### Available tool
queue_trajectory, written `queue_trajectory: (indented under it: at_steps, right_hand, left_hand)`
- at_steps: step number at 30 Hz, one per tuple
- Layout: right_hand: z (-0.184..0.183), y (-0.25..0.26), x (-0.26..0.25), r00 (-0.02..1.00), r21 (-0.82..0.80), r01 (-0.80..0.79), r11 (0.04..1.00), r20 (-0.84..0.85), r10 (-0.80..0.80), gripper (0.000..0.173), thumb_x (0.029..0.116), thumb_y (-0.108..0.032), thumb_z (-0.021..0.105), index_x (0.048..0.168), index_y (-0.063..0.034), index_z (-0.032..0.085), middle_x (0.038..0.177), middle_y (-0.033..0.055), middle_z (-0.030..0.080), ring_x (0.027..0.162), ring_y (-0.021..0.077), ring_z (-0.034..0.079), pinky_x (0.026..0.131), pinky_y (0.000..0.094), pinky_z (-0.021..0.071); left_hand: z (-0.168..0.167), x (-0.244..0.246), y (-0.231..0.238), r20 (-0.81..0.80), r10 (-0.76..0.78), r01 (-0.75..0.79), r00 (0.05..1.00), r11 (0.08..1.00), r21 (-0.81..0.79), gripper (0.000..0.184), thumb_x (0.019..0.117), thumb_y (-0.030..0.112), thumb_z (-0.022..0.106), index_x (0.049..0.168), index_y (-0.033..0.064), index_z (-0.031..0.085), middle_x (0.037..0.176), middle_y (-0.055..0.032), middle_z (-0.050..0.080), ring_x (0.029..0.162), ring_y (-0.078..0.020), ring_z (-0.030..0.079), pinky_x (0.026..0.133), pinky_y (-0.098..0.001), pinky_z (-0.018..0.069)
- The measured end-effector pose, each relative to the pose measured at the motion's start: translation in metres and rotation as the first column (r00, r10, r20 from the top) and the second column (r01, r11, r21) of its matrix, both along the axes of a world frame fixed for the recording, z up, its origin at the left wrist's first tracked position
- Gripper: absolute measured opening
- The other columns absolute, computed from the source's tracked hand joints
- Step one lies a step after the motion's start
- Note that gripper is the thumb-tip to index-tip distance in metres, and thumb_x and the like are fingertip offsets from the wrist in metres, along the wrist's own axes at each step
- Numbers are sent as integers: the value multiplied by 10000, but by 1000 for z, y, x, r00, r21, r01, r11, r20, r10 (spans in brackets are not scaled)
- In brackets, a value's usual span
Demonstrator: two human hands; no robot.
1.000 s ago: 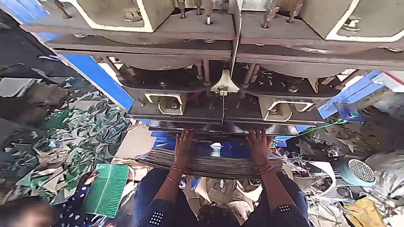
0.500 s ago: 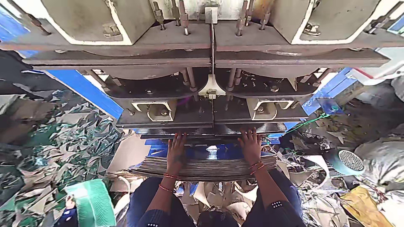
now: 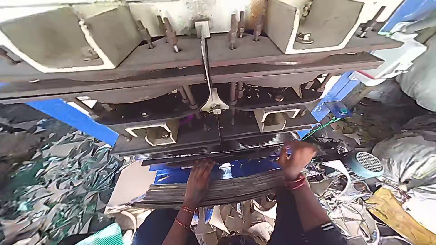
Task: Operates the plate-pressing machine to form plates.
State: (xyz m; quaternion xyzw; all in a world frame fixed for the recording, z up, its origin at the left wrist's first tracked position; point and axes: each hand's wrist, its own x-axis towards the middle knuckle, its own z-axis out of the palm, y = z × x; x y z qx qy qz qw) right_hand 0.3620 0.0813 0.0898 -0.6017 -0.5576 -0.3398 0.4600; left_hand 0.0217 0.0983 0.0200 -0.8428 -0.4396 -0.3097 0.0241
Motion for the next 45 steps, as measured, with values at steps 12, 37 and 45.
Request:
queue_trajectory:
  at_steps: [12, 37, 45]
  right_hand:
    - [41, 37, 231, 919, -674, 189, 714, -135, -371, 404, 1060, -258, 513, 1331, 22, 624, 1504, 279, 495, 1446, 521, 365, 1080, 761, 293]
    - [-64, -122, -7, 992, -304, -76, 950, -115, 42, 276, 904, -94, 551, 984, 15, 792, 1049, 216, 760, 935, 419, 742, 787, 565, 593]
    - [-58, -130, -58, 924, -566, -240, 789, 116, 365, 531, 713, -127, 866, 1229, -98, 747, 1367, 147, 669, 1264, 403, 630, 943, 649, 510]
  left_hand:
    - [-53, 7, 15, -436, -100, -307, 894, 572, -761, 506, 1112, 376, 378, 1501, 81, 510, 1424, -213, 597, 1340, -383, 558, 1135, -558, 410]
    - [6, 12, -47, -405, 6, -231, 914, 828, -511, 326, 1039, 268, 543, 1194, 62, 743, 1161, -205, 737, 1139, -408, 681, 1003, -599, 500]
    - [33, 3, -128, -117, -36, 59, 992, 979, 195, 157, 896, 205, 687, 887, 119, 818, 821, -71, 779, 743, -274, 761, 655, -462, 613]
